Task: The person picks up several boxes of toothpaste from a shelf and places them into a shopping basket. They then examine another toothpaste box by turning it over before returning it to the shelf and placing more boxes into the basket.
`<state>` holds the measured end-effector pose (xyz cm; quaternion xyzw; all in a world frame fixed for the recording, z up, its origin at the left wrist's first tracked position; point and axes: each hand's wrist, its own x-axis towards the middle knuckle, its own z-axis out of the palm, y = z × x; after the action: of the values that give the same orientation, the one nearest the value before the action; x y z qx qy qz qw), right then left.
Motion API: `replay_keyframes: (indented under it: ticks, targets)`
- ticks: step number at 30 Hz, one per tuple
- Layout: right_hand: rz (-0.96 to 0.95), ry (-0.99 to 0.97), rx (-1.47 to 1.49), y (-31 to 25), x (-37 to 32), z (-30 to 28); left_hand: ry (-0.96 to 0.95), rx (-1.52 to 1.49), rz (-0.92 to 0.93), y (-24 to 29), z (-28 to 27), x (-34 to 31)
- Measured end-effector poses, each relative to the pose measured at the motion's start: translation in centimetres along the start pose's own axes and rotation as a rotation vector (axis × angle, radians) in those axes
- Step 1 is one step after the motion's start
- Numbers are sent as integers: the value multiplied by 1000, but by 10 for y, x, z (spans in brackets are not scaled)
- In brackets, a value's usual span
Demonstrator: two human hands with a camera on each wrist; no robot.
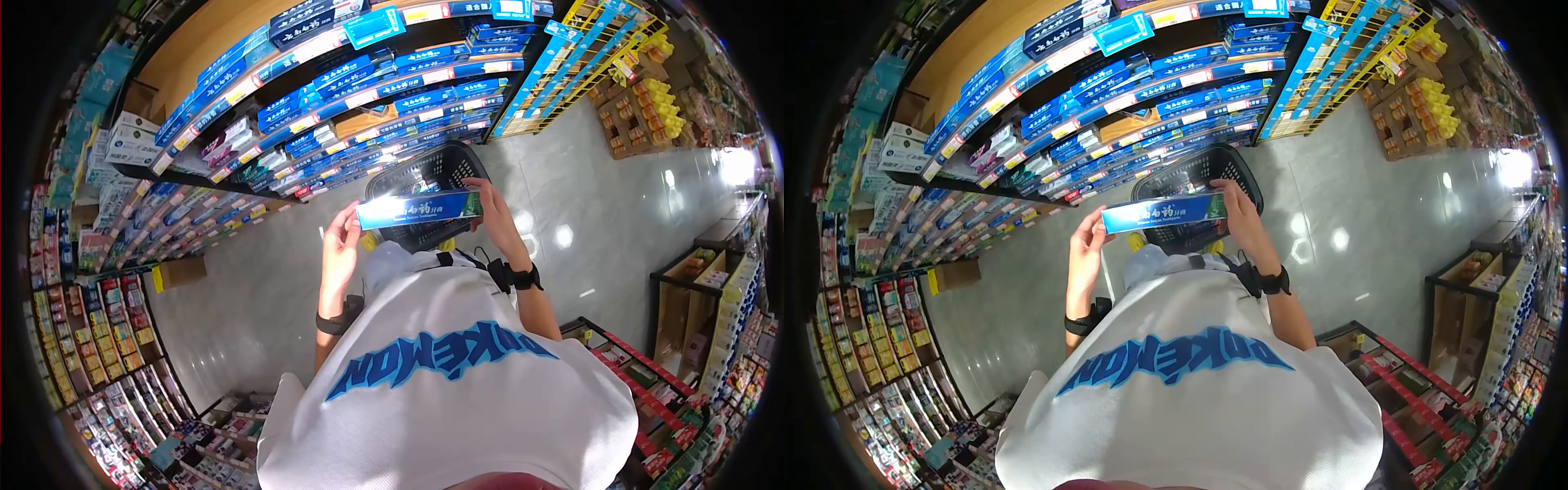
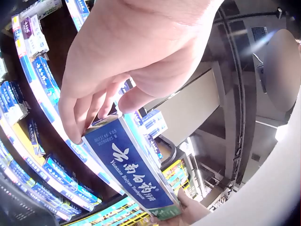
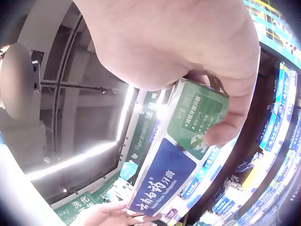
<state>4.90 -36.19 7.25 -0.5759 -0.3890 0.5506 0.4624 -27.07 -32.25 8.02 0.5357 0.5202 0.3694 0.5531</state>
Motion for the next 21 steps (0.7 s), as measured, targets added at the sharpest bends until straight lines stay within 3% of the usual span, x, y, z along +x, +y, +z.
replay_keyframes:
  ticks: [21]
  targets:
    - [6, 149, 10, 20, -12, -32, -139, 47, 9, 19, 27, 27]
